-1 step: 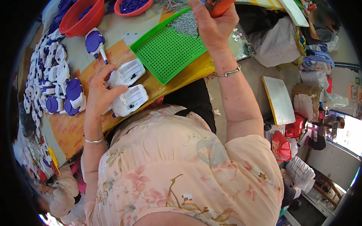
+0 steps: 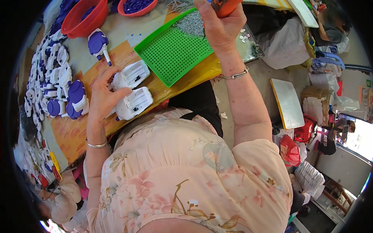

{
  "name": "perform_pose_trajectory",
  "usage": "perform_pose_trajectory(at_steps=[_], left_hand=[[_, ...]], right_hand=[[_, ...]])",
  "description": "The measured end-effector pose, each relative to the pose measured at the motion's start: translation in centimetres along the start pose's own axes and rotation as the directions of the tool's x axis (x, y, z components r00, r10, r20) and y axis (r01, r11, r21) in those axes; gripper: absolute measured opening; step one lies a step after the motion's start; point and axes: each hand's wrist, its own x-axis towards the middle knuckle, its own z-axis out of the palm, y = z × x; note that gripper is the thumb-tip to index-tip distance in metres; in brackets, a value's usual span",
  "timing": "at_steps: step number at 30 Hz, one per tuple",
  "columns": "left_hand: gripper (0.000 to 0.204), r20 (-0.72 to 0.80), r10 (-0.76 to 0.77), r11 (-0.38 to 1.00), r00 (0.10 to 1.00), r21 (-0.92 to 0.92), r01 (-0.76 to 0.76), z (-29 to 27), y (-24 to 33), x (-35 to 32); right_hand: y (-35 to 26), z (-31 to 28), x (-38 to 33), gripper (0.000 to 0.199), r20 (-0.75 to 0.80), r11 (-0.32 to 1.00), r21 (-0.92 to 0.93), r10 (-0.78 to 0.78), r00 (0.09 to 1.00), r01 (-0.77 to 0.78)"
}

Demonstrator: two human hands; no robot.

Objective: Assembling plastic toy components using an electric screwdriver and small fasteners.

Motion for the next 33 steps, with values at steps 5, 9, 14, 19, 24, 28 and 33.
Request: perform_pose_trajectory(at_steps=[5, 9, 14, 19, 24, 28, 33], left_hand=[[0.053, -0.006, 0.014, 0.999, 1.0, 0.041, -0.013, 0.0, 0.1, 0.1], [0.054, 0.0, -0.022, 0.997, 1.0, 0.075, 0.022, -0.2, 0.3, 0.0], [0.053, -0.02, 0.053, 0.981, 0.998, 0.187, -0.049, 0.0, 0.0, 0.1], [0.052, -0.06, 0.09, 0.992, 0.994, 0.094, -0.084, 0.5, -0.5, -0.1], [0.055, -0.05, 0.116, 0.989, 0.992, 0.101, -0.11, 0.7, -0.7, -0.3], [0.055, -0.006, 0.108, 0.977, 0.994, 0.183, -0.105, 0.8, -0.2, -0.7], [0.055, 0.148, 0.163, 0.857, 0.975, 0.468, -0.214, 1.3, 1.3, -1.3]], right_hand=[[-0.8, 0.2, 0.0, 0.015, -0.009, 1.0, -0.007, 0.008, 1.0, -0.008], [-2.8, 1.2, -0.2, 0.012, 0.039, 0.995, 0.019, -0.098, 0.994, 0.098], [-6.5, 5.4, -3.6, 0.019, 0.122, 0.968, 0.245, 0.032, 0.992, -0.062], [-7.5, 9.7, -7.0, 0.036, 0.227, 0.98, -0.016, 0.198, 0.954, -0.199], [-6.4, 11.8, -8.1, 0.034, 0.357, 0.641, 0.656, 0.201, 0.912, -0.398], [-4.1, 10.9, -6.6, 0.013, 0.421, 0.941, 0.302, 0.012, 0.907, -0.153], [-4.6, 10.1, -5.9, 0.014, 0.362, 0.937, 0.336, -0.036, 0.932, -0.094]])
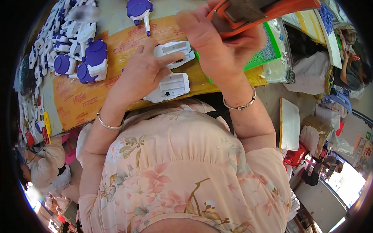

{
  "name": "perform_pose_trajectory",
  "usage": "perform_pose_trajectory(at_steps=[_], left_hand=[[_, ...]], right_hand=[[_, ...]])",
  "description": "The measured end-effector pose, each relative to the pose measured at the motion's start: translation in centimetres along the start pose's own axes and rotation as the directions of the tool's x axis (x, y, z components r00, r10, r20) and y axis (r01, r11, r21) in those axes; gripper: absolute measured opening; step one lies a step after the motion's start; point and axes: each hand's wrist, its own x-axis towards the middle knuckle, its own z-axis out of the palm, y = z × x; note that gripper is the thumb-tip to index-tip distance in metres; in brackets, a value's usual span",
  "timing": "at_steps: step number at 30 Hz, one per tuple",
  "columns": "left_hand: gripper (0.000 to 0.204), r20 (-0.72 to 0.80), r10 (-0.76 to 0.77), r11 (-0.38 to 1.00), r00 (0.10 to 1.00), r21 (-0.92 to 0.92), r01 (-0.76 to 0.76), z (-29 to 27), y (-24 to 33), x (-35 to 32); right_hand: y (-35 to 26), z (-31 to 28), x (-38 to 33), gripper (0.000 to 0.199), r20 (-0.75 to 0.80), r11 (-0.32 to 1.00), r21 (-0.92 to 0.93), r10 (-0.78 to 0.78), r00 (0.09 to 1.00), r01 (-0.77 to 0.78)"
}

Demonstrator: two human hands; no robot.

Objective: Assembling plastic toy components using an electric screwdriver and small fasteners.

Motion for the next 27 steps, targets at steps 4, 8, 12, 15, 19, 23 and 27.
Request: perform_pose_trajectory(at_steps=[4, 8, 12, 15, 19, 23, 27], left_hand=[[0.051, 0.01, 0.034, 0.999, 0.999, 0.037, -0.034, 0.1, 0.0, 0.1], [0.045, -0.019, 0.024, 1.0, 1.0, 0.008, -0.023, 0.2, -0.2, 0.1], [0.038, -0.06, 0.066, 0.997, 0.996, 0.048, -0.063, 0.9, -0.3, 0.2], [0.037, -0.071, 0.047, 0.999, 0.996, 0.02, -0.046, 1.1, -0.5, -0.3], [0.036, -0.085, 0.048, 0.999, 0.995, 0.007, -0.048, 1.2, -0.4, -0.1], [0.035, -0.094, 0.026, 1.0, 0.995, -0.004, -0.027, 1.1, -0.2, -0.3], [0.036, -0.09, 0.021, 1.0, 0.996, 0.018, -0.02, 1.0, 0.0, -0.4]], right_hand=[[0.1, -0.7, -0.2, 0.014, 0.011, 0.999, 0.024, 0.026, 1.0, -0.026], [0.9, -0.6, -0.6, 0.017, 0.044, 0.994, -0.069, 0.087, 0.995, -0.084], [6.5, 0.0, 0.2, 0.028, 0.067, 0.839, 0.396, -0.432, 0.899, 0.373], [0.9, 2.1, -1.2, 0.023, -0.098, 0.966, -0.014, 0.256, 0.962, -0.259], [1.8, 1.6, -1.3, 0.022, -0.037, 0.978, 0.062, 0.2, 0.979, -0.197], [1.6, 1.5, -1.5, 0.022, 0.003, 0.98, 0.045, 0.196, 0.981, -0.195], [3.1, 1.2, -2.1, 0.024, 0.017, 0.983, 0.058, 0.171, 0.985, -0.172]])
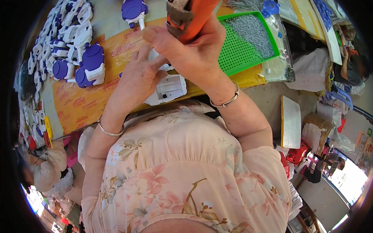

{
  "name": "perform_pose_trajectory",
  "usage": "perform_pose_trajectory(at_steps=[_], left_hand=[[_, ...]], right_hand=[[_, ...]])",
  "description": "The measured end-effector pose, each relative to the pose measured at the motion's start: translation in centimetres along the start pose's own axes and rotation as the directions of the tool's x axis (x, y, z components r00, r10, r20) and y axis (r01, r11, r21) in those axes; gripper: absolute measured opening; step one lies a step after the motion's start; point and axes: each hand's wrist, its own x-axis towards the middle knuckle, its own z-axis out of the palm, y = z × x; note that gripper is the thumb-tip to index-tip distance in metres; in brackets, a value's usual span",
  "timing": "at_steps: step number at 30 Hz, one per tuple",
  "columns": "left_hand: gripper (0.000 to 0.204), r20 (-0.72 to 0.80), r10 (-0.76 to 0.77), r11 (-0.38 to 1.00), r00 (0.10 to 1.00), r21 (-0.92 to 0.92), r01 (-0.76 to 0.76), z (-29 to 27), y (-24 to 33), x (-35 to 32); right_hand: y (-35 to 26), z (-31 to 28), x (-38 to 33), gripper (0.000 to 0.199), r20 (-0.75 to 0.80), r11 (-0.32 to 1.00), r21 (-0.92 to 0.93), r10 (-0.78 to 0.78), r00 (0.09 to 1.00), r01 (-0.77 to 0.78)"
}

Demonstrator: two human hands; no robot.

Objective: Assembling plastic toy components using an electric screwdriver and small fasteners.

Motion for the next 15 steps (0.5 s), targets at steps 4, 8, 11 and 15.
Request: perform_pose_trajectory(at_steps=[4, 8, 11, 15], left_hand=[[0.037, -0.008, -0.002, 1.0, 1.0, 0.022, 0.002, 0.1, -0.1, -0.1], [0.037, -0.008, -0.003, 1.0, 1.0, 0.015, 0.003, 0.1, -0.1, 0.0], [0.039, -0.001, -0.015, 1.0, 1.0, 0.012, 0.015, 0.0, 0.0, -0.1], [0.042, 0.006, 0.008, 1.0, 1.0, 0.003, -0.008, 0.2, -0.1, 0.1]], right_hand=[[-0.3, -0.1, -0.2, 0.017, -0.02, 0.997, -0.08, 0.013, 1.0, -0.014], [0.3, 0.0, -0.3, 0.014, -0.018, 0.983, -0.177, -0.047, 0.999, 0.043], [-0.1, 0.7, -0.3, 0.023, -0.022, 0.994, -0.112, 0.011, 1.0, -0.014], [0.0, 0.4, -0.3, 0.019, -0.017, 0.994, -0.111, -0.025, 1.0, 0.023]])
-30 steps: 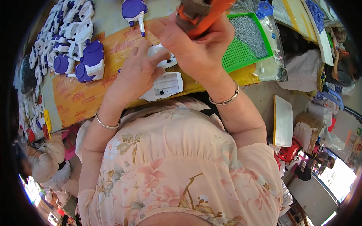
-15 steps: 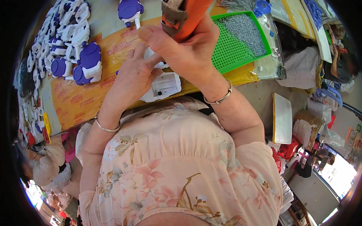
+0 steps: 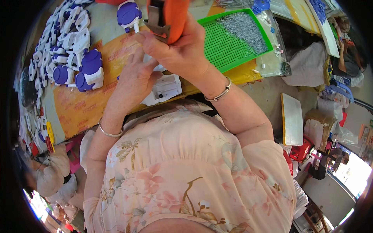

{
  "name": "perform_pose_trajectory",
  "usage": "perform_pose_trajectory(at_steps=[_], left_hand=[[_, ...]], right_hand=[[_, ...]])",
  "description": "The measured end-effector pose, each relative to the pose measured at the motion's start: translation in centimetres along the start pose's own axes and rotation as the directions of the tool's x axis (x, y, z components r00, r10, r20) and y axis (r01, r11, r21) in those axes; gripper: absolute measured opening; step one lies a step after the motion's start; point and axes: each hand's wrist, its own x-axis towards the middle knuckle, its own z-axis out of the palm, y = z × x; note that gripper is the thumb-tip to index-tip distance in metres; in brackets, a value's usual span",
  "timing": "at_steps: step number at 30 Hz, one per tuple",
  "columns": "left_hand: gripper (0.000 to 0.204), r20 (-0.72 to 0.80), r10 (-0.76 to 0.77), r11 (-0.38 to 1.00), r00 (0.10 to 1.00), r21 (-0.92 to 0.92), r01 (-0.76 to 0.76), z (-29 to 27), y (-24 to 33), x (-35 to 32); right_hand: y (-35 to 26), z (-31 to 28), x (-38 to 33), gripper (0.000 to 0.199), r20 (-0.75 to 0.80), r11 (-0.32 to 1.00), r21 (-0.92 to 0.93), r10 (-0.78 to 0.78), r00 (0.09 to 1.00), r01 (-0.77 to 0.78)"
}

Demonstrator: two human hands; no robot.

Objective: Assembling plastic toy components using an electric screwdriver and small fasteners.

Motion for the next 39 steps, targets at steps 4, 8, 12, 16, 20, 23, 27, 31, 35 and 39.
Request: perform_pose_trajectory(at_steps=[4, 8, 12, 16, 20, 23, 27, 31, 35, 39], left_hand=[[0.043, 0.0, 0.045, 0.999, 0.999, 0.021, -0.045, 0.7, -1.5, -0.1], [0.046, -0.071, 0.087, 0.996, 0.994, -0.006, -0.087, 0.2, -1.5, -0.2], [0.043, 0.036, -0.102, 0.945, 0.994, -0.308, 0.109, -2.2, -0.3, 0.0], [0.037, 0.089, -0.123, 0.92, 0.988, -0.364, 0.147, -2.6, -1.7, -0.5], [0.04, -0.066, -0.231, 0.973, 0.971, -0.004, 0.231, -2.5, -2.0, 0.0], [0.05, -0.12, -0.278, 0.954, 0.953, 0.077, 0.288, -2.7, -2.4, 0.3], [0.066, -0.056, -0.399, 0.913, 0.915, 0.07, 0.402, -3.6, -2.2, 0.8], [0.064, -0.03, -0.445, 0.894, 0.895, 0.039, 0.446, -3.4, -3.2, 0.5], [0.055, -0.021, -0.447, 0.891, 0.894, -0.091, 0.444, -3.1, -4.4, -0.4], [0.038, 0.039, -0.44, 0.886, 0.897, -0.14, 0.441, -3.8, -4.0, -1.8]], right_hand=[[-0.8, 0.3, -0.2, 0.024, 0.049, 1.0, 0.017, -0.023, 0.999, 0.022], [-1.5, -0.6, 0.1, 0.034, 0.078, 0.982, 0.071, -0.183, 0.98, 0.177], [-2.6, -5.9, 2.6, 0.022, 0.082, 0.866, 0.02, -0.499, 0.863, 0.499], [-6.0, -9.1, 1.8, 0.019, -0.286, 0.979, -0.184, -0.142, 0.948, 0.091], [-4.4, -13.0, 3.0, 0.019, -0.276, 0.961, -0.089, -0.275, 0.921, 0.261], [-2.0, -14.9, 3.7, 0.018, -0.183, 0.857, 0.205, -0.442, 0.878, 0.473], [-2.5, -15.1, 3.1, 0.02, -0.194, 0.886, 0.163, -0.403, 0.894, 0.435], [-4.5, -13.9, 1.8, 0.021, -0.442, 0.925, -0.375, -0.128, 0.888, -0.054], [-4.3, -13.8, 1.8, 0.022, -0.405, 0.936, -0.346, -0.202, 0.892, 0.055], [-3.3, -14.5, 2.1, 0.021, -0.265, 0.937, -0.165, -0.342, 0.902, 0.307]])
